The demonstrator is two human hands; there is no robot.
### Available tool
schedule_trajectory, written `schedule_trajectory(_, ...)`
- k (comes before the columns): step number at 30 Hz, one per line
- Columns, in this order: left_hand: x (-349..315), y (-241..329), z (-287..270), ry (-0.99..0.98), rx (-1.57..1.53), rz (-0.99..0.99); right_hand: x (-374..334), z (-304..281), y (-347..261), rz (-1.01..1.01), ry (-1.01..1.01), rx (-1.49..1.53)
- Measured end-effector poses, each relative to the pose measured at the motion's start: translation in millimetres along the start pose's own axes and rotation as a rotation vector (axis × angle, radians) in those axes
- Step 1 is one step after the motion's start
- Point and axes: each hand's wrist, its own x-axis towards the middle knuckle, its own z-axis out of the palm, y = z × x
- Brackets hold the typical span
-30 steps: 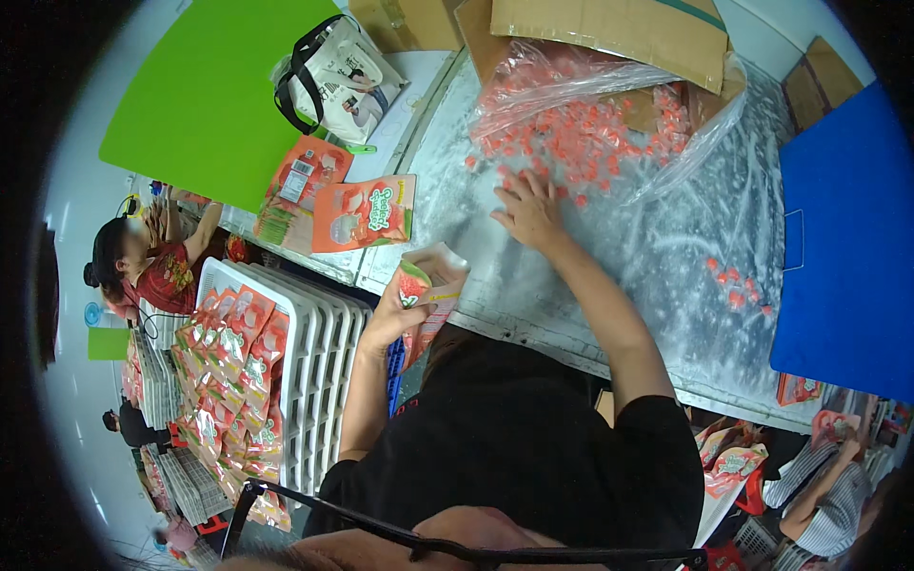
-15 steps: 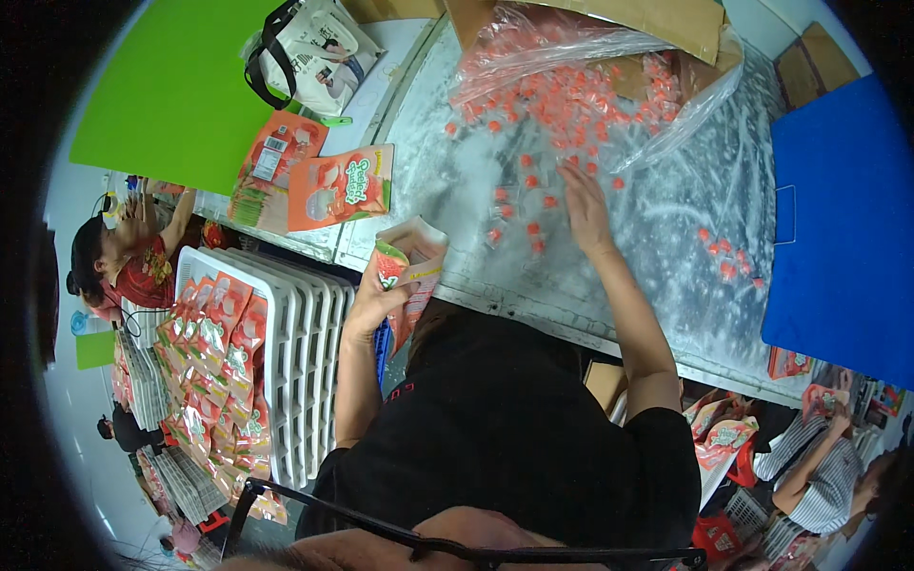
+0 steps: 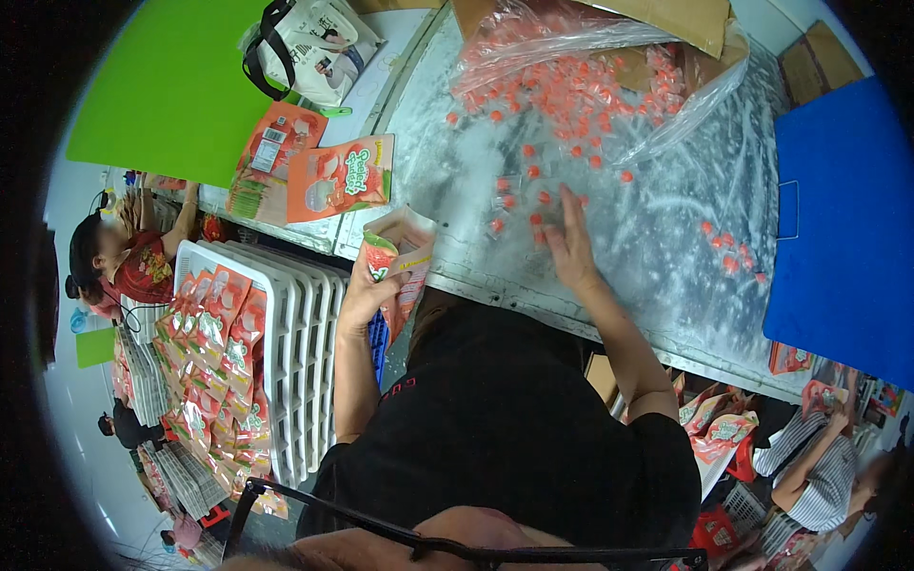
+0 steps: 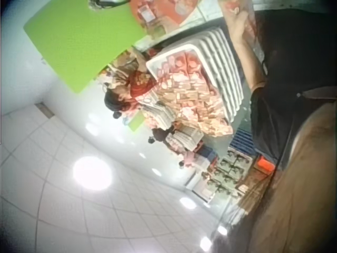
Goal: Picking small red items from a table and placing them into individual plastic bags.
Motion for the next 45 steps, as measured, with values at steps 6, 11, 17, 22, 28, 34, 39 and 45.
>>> schedule_trajectory(6,0,-1,3,0.027,0.044,0.017,15,-6,-11,-0.109,-0.087,-0.284)
schedule_trajectory(11,2,5,5,0.025,0.041,0.028,35,34,-47,-0.279,-0.221,-0.668)
schedule_trajectory(17,-1,26,12,0.013,0.082,0.030,51,61,-34,-0.325,-0.191,-0.635)
schedule_trajectory(22,7,26,26,0.024,0.392,0.128,40,58,-16,-0.511,-0.136,-0.633)
schedule_trajectory(28,22,19,45,0.055,0.937,0.379,64,33,-77,0.269,-0.067,0.321)
schedule_trajectory(34,29,12,62,0.059,0.974,0.425,81,33,-154,-0.330,-0.100,0.119)
schedule_trajectory(39,38,12,73,0.055,0.926,0.446,86,43,-151,-0.107,0.011,0.199)
schedule_trajectory(45,48,13,84,0.108,0.798,0.485,79,39,-162,-0.130,-0.048,0.563)
